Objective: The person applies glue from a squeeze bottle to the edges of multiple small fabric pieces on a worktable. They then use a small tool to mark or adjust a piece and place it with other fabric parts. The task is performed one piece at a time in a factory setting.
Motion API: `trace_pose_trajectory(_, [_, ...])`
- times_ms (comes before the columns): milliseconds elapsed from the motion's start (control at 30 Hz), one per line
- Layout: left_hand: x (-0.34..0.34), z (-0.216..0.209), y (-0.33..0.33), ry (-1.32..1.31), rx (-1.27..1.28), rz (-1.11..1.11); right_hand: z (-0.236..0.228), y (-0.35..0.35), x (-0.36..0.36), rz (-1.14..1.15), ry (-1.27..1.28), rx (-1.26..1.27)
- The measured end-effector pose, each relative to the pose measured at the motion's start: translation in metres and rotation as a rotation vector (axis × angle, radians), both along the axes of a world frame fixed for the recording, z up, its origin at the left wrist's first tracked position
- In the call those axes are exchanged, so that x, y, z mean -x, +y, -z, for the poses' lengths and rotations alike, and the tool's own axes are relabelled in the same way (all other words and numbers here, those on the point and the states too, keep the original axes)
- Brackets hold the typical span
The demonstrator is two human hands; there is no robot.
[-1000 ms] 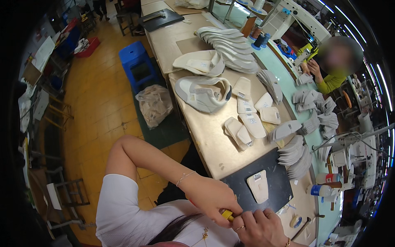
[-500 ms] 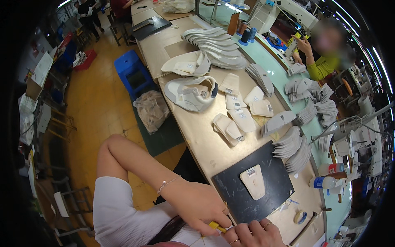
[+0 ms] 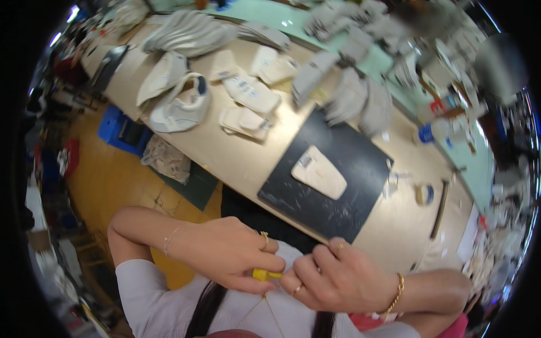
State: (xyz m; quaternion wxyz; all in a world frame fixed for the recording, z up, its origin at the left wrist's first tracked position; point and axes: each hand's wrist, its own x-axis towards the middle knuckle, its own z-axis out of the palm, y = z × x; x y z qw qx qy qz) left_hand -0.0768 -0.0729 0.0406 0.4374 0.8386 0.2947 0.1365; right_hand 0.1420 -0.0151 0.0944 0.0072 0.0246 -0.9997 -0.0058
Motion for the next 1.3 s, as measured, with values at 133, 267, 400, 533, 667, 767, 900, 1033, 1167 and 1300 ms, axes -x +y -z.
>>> trace_pose_trajectory(133, [-0.012,0.014,0.013,0.039,0.038,0.043,0.028,0.001,-0.015,0.07,0.051,0.084])
trace_pose_trajectory(267, [-0.023,0.027,0.017,0.04,-0.036,0.009,0.035,0.001,-0.022,0.105,-0.003,0.08])
trace_pose_trajectory(400, [-0.026,0.032,0.02,-0.017,0.01,-0.029,0.044,0.004,-0.024,0.099,0.023,0.001])
trace_pose_trajectory(533, [-0.025,0.03,0.022,-0.09,0.087,-0.048,0.036,0.008,-0.017,0.042,0.047,-0.113])
trace_pose_trajectory(667, [-0.025,0.028,0.022,-0.071,0.196,-0.121,0.037,0.011,-0.012,0.006,0.045,-0.157])
trace_pose_trajectory(767, [-0.028,0.032,0.019,-0.009,0.163,-0.088,0.037,0.009,-0.007,-0.007,-0.008,-0.005])
trace_pose_trajectory(900, [-0.025,0.04,0.003,-0.075,0.087,-0.198,0.028,0.016,0.007,-0.097,-0.053,0.091])
trace_pose_trajectory(1033, [-0.023,0.049,-0.006,-0.128,0.057,-0.251,0.024,0.017,0.016,-0.131,-0.083,0.122])
trace_pose_trajectory(1167, [-0.013,0.049,-0.007,-0.143,0.124,-0.257,0.02,0.016,0.025,-0.13,-0.056,0.042])
trace_pose_trajectory(1300, [-0.011,0.038,-0.016,-0.2,0.117,-0.231,0.022,0.009,0.021,-0.183,-0.045,-0.002])
